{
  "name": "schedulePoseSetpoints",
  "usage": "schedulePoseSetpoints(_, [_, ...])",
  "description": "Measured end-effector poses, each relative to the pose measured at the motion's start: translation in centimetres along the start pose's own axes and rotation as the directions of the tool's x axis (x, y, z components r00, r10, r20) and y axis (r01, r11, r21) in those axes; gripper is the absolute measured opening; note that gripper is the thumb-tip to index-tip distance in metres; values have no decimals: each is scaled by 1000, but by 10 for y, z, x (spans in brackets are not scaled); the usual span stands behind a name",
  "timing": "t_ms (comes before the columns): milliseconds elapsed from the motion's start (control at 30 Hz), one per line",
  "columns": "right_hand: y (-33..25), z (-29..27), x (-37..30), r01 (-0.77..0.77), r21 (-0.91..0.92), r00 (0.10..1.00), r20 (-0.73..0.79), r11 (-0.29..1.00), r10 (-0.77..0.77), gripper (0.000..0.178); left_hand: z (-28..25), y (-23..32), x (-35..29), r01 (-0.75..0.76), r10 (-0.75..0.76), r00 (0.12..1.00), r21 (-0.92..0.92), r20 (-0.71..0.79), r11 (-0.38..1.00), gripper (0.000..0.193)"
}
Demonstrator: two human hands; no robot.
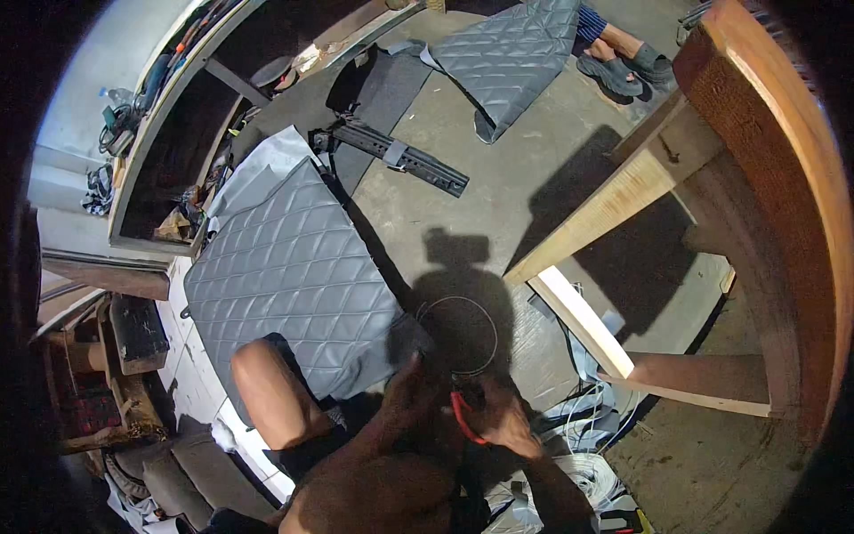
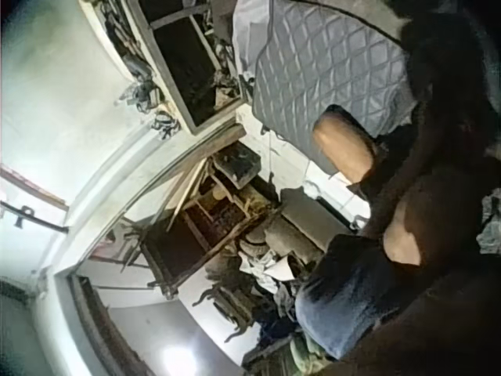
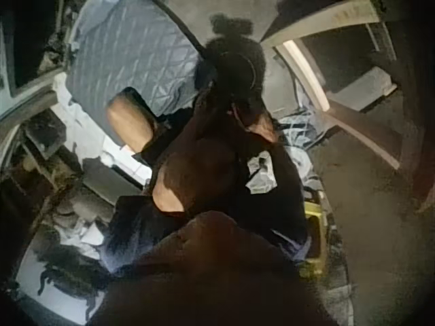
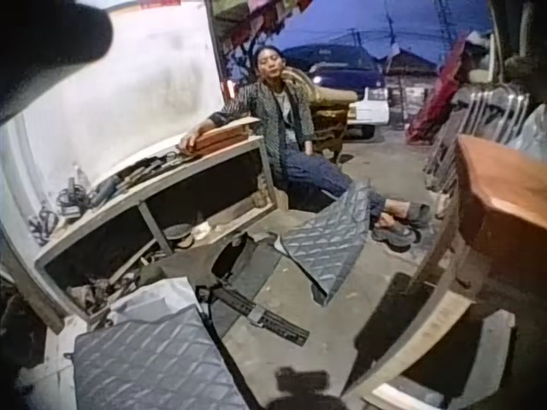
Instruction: The person fits a quilted cover over a seat cushion and trims its edges using scissors. The person then picks a piece of fabric from a pile and cuts it with scissors.
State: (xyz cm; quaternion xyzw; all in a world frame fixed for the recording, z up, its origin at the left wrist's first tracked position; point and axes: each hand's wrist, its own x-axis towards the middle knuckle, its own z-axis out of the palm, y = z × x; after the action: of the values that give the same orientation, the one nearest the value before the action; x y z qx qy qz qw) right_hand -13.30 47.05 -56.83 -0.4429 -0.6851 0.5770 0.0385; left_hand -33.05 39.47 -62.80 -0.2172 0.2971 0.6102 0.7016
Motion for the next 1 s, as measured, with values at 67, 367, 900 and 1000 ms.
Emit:
schedulePoseSetpoints(67, [-1,-3,10,19,11,1000,-4,1000,-19,69,12,1,-3,28,-19,993,77,-114,997,29])
schedulePoseSetpoints(367, [15,0,19,-63,73,997,40,995,60,67,17,0,-4,-11,16,989,39,-146,999,32])
schedulePoseSetpoints(900, [6,-1,44,95,117,995,24,989,-98,65,12,5,-7,104,-104,995,18,2,994,42])
schedulePoseSetpoints(1000, [10,4,40,38,111,996,72,993,-46,58,15,5,-10,70,-69,998,130,-13,989,41])
